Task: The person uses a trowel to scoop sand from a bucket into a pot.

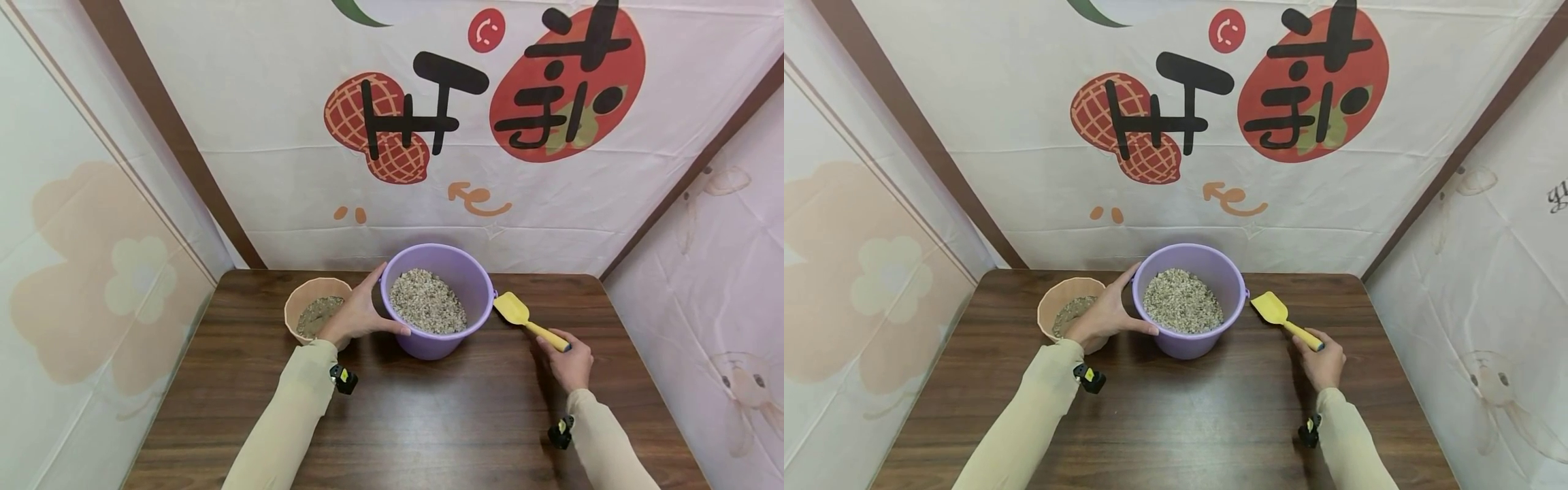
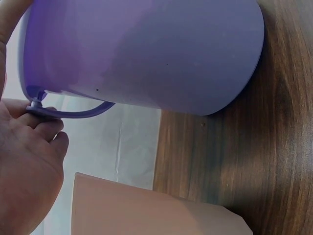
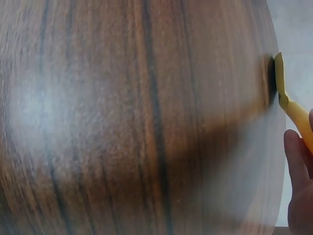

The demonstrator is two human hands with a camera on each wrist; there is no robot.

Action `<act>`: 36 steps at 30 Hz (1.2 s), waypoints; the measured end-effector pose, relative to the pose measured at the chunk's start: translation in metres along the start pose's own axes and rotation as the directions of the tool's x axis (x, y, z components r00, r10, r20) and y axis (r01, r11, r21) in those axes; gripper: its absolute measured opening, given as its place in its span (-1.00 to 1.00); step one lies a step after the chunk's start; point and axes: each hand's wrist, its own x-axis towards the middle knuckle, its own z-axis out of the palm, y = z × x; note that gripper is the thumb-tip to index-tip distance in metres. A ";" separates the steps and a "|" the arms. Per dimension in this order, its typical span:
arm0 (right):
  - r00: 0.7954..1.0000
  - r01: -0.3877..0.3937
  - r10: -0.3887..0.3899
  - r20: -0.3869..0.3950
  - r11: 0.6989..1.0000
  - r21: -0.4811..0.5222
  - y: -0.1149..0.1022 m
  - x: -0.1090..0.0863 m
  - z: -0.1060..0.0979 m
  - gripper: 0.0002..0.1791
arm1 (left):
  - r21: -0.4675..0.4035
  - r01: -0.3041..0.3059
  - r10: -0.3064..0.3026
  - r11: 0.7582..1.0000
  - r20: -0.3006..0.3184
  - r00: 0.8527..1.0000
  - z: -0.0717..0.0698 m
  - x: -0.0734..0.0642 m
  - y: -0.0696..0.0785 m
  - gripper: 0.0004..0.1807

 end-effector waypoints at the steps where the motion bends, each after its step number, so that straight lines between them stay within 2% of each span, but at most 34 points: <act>1: 1.000 0.001 -0.001 0.000 1.000 0.003 -0.001 0.000 0.000 -0.54 | -0.004 -0.001 0.001 1.000 0.000 1.000 0.000 0.000 0.000 0.58; 20: 0.996 0.061 -0.058 -0.061 0.997 0.055 -0.016 0.002 -0.004 -0.55 | -0.011 0.000 0.000 1.000 -0.003 1.000 0.000 0.000 -0.001 0.59; 30: 0.994 0.078 -0.066 -0.088 0.986 0.150 -0.025 0.004 -0.011 -0.60 | -0.017 0.010 -0.010 1.000 -0.013 1.000 0.001 0.000 -0.001 0.60; 36: 0.994 0.083 -0.065 -0.091 0.973 0.214 -0.034 0.004 -0.022 -0.59 | -0.023 -0.027 0.026 0.999 -0.017 1.000 0.002 0.000 -0.002 0.57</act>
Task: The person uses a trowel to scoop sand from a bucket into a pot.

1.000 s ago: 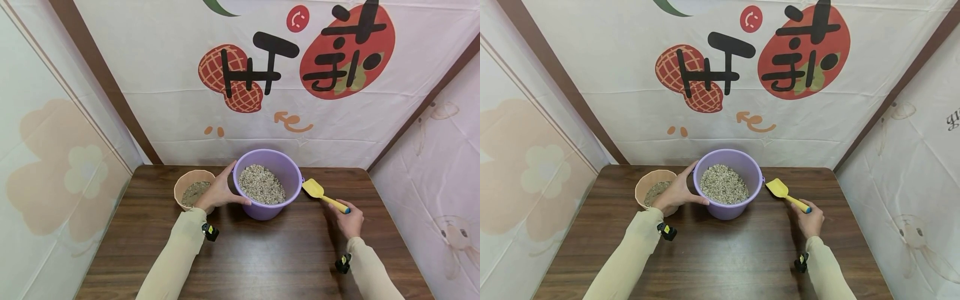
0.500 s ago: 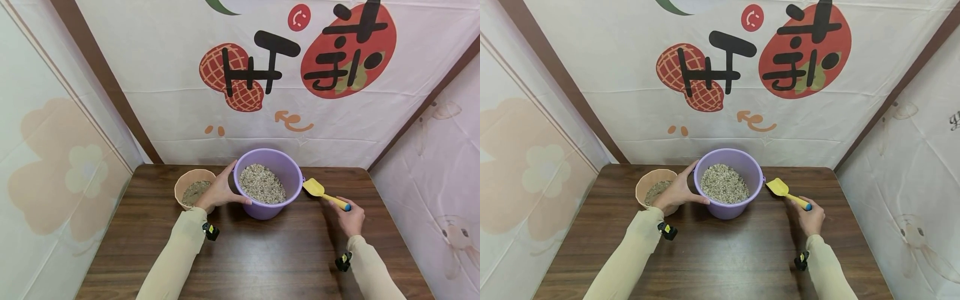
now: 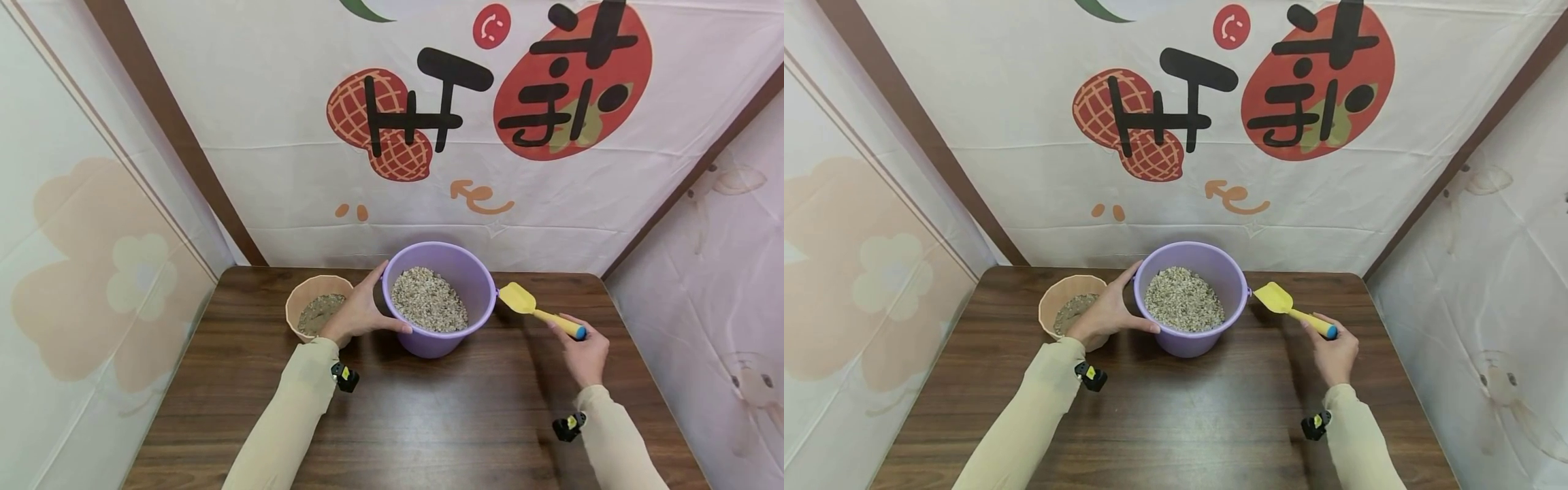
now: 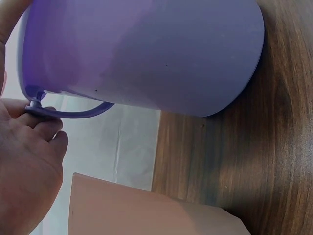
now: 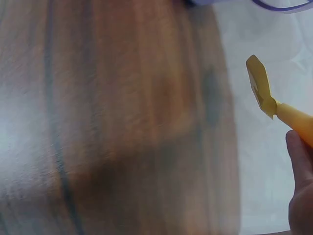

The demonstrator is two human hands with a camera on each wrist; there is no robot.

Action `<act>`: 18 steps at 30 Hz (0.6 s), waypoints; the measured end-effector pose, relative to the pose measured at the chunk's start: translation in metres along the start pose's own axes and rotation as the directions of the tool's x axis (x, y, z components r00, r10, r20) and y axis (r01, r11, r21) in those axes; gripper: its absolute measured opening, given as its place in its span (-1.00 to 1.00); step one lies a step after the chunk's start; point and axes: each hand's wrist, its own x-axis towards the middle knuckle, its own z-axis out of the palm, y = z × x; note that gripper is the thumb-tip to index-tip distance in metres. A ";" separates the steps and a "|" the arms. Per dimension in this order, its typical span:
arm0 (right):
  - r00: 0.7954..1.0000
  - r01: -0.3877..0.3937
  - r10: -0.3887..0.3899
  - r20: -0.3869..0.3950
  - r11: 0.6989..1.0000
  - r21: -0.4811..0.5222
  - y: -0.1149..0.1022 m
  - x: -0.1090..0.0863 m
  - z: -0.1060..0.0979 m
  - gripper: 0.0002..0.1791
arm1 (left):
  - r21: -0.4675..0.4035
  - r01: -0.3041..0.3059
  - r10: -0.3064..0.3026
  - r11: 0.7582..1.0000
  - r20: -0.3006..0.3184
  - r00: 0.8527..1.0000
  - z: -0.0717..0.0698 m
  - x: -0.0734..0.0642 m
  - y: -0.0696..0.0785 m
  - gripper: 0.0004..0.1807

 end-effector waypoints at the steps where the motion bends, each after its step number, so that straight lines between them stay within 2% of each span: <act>1: 1.000 0.005 -0.004 -0.006 1.000 0.020 -0.003 0.000 -0.002 -0.60 | -0.002 -0.005 0.005 1.000 0.001 1.000 0.000 0.000 0.000 0.57; 11: 0.993 0.093 -0.080 -0.083 0.982 0.163 -0.040 0.004 -0.017 -0.64 | -0.007 -0.008 0.008 1.000 0.000 1.000 0.000 0.000 0.001 0.56; 15: 0.992 0.100 -0.080 -0.098 0.972 0.214 -0.051 0.004 -0.022 -0.65 | -0.004 -0.012 0.012 1.000 0.000 1.000 0.000 -0.001 0.001 0.56; 18: 0.994 0.087 -0.057 -0.096 0.934 0.345 -0.059 0.004 -0.025 -0.64 | -0.008 -0.013 0.013 1.000 0.001 1.000 0.000 0.000 0.001 0.56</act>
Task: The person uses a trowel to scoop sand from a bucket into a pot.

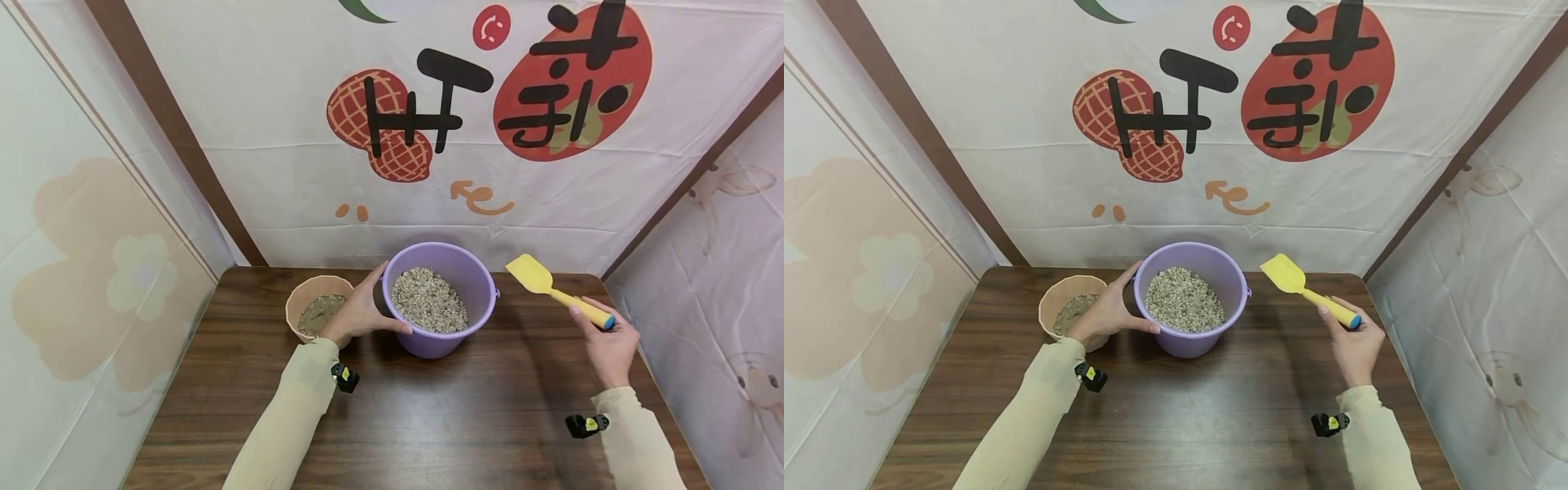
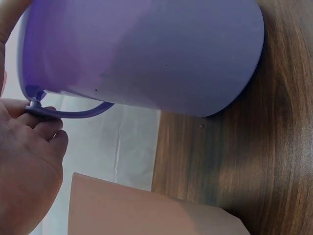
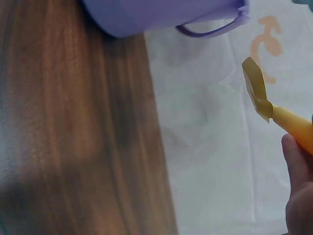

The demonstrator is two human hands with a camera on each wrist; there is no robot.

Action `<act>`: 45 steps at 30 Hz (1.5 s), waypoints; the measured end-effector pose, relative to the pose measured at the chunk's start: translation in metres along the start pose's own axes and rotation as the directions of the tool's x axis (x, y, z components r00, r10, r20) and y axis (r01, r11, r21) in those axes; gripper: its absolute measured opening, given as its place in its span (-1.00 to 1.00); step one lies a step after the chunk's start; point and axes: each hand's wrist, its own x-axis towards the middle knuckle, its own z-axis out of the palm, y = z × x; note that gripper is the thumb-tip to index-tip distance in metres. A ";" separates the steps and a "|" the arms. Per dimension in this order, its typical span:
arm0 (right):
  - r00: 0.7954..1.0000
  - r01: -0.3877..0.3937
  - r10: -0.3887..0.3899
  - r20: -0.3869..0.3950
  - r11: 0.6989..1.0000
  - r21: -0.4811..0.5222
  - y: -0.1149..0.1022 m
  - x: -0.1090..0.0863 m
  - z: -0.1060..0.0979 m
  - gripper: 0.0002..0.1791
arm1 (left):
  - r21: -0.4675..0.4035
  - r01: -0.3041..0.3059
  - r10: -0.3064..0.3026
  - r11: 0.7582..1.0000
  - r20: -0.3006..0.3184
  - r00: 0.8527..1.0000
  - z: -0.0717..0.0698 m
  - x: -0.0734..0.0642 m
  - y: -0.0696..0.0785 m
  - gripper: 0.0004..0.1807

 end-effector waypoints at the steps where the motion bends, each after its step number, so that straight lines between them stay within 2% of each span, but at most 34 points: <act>1: 1.000 -0.003 0.003 0.003 0.999 0.046 -0.003 0.000 0.000 -0.64 | -0.001 0.000 0.000 1.000 0.001 1.000 0.000 0.000 0.000 0.56; 5: 0.999 0.009 -0.016 0.032 0.981 0.194 -0.014 0.001 0.003 -0.61 | -0.010 0.001 -0.001 1.000 0.001 1.000 0.000 0.001 -0.001 0.55; 11: 0.997 0.030 -0.045 0.063 0.977 0.211 -0.031 0.000 0.006 -0.61 | -0.003 0.003 -0.003 1.000 -0.002 1.000 0.001 0.001 -0.002 0.55; 16: 0.991 0.039 -0.060 0.121 0.985 0.171 -0.045 -0.003 0.008 -0.63 | -0.004 0.008 -0.008 1.000 -0.004 1.000 0.001 0.001 -0.001 0.56; 19: 0.982 0.053 -0.069 0.178 0.994 0.096 -0.051 -0.006 0.010 -0.63 | -0.008 0.009 -0.009 1.000 -0.002 1.000 0.000 0.001 -0.001 0.57; 24: 0.955 0.095 -0.084 0.285 0.995 -0.023 -0.057 -0.011 0.014 -0.65 | 0.001 0.013 -0.013 1.000 -0.005 1.000 0.000 0.001 -0.001 0.57; 29: 0.931 0.124 -0.088 0.355 0.989 -0.081 -0.058 -0.016 0.020 -0.64 | 0.006 0.009 -0.009 1.000 -0.005 1.000 0.000 0.000 -0.001 0.58; 37: 0.891 0.179 -0.111 0.441 0.977 -0.114 -0.057 -0.020 0.033 -0.63 | 0.022 0.012 -0.012 1.000 -0.003 1.000 0.000 0.000 -0.002 0.58; 45: 0.871 0.152 -0.081 0.484 0.982 -0.111 -0.059 -0.021 0.047 -0.62 | 0.014 0.010 -0.010 1.000 -0.001 1.000 -0.001 0.000 -0.001 0.56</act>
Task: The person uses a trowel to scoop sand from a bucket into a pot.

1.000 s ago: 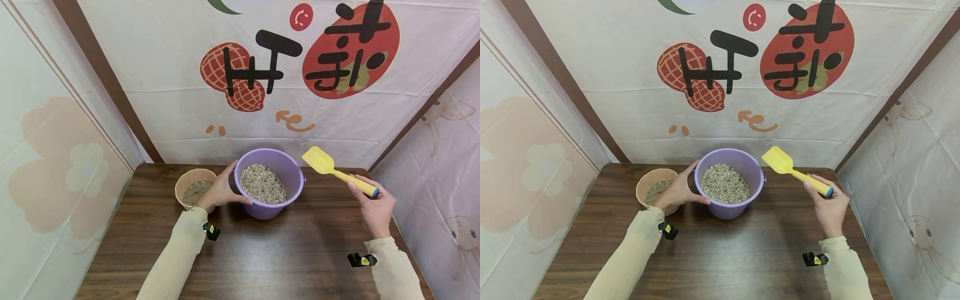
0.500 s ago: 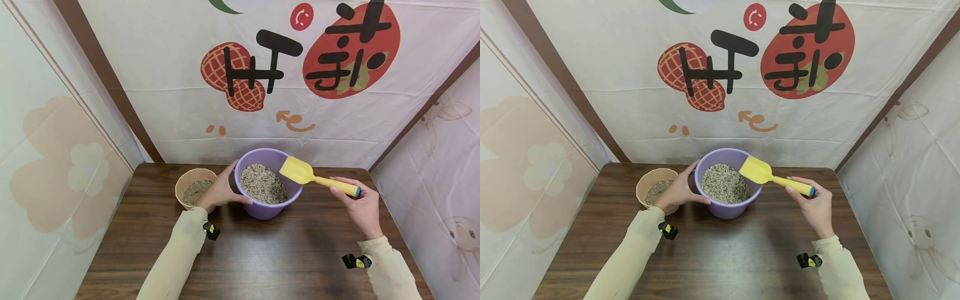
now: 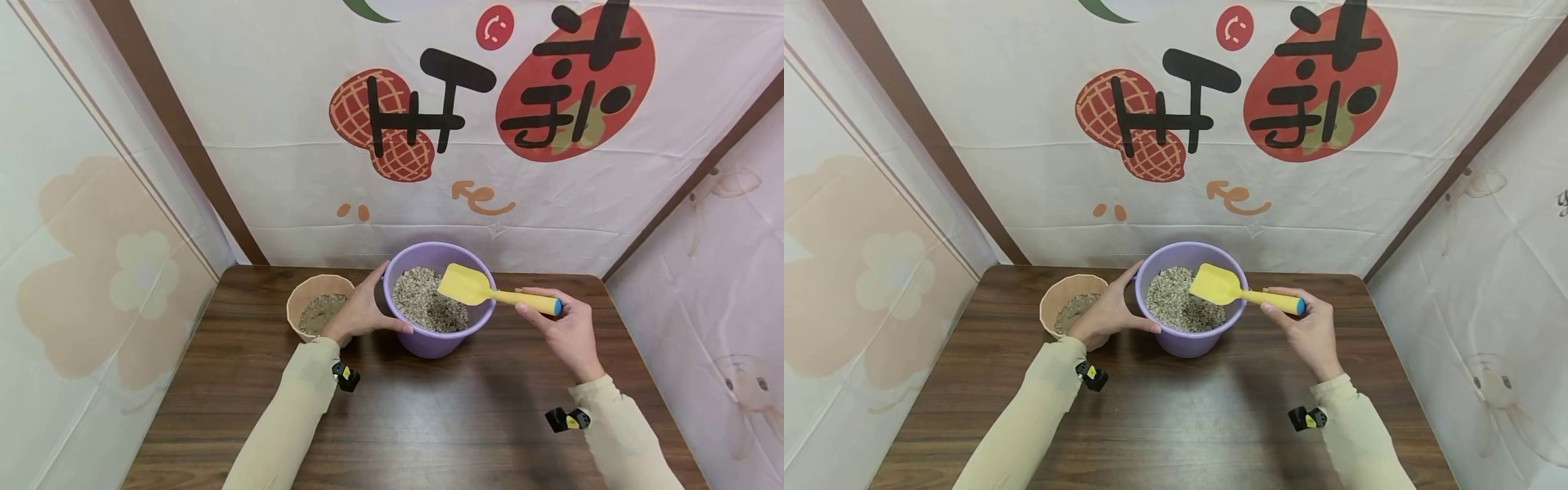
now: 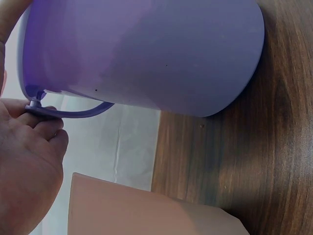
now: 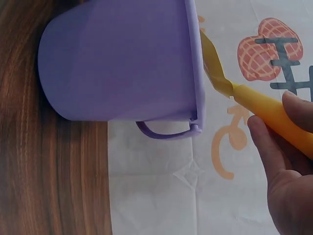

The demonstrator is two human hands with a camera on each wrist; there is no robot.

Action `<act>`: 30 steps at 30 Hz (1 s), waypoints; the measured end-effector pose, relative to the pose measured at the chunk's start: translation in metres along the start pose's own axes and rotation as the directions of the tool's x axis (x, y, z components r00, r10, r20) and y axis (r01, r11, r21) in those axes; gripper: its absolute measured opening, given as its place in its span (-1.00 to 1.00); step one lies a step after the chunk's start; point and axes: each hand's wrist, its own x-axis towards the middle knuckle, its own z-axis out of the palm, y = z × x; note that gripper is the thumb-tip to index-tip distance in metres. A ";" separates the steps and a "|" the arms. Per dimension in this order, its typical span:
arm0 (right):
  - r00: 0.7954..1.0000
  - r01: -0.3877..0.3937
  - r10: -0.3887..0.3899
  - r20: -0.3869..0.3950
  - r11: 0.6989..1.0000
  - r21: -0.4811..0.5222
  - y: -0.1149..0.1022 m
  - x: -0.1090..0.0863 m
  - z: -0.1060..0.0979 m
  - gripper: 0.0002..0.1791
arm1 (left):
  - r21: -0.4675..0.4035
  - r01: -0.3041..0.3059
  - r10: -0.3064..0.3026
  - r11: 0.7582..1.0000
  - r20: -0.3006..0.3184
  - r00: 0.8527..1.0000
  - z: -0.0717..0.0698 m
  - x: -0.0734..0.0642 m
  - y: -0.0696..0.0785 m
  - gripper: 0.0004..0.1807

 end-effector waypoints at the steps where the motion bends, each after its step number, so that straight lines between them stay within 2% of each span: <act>1: 1.000 0.000 0.000 0.009 1.000 0.002 0.000 0.001 0.001 -0.62 | -0.001 0.000 0.000 1.000 0.001 1.000 0.000 0.000 0.000 0.56; 8: 0.998 -0.002 0.003 0.065 1.000 -0.024 0.001 0.007 0.010 -0.64 | -0.006 -0.007 0.008 1.000 0.003 1.000 0.000 0.001 0.000 0.55; 25: 0.989 -0.023 0.031 0.142 0.998 -0.059 0.003 0.020 0.025 -0.69 | -0.019 -0.021 0.021 1.000 0.008 1.000 0.000 0.000 0.000 0.56; 30: 0.988 -0.011 0.026 0.154 0.995 -0.098 0.002 0.023 0.028 -0.70 | -0.020 -0.017 0.018 1.000 0.008 1.000 0.000 0.001 0.000 0.56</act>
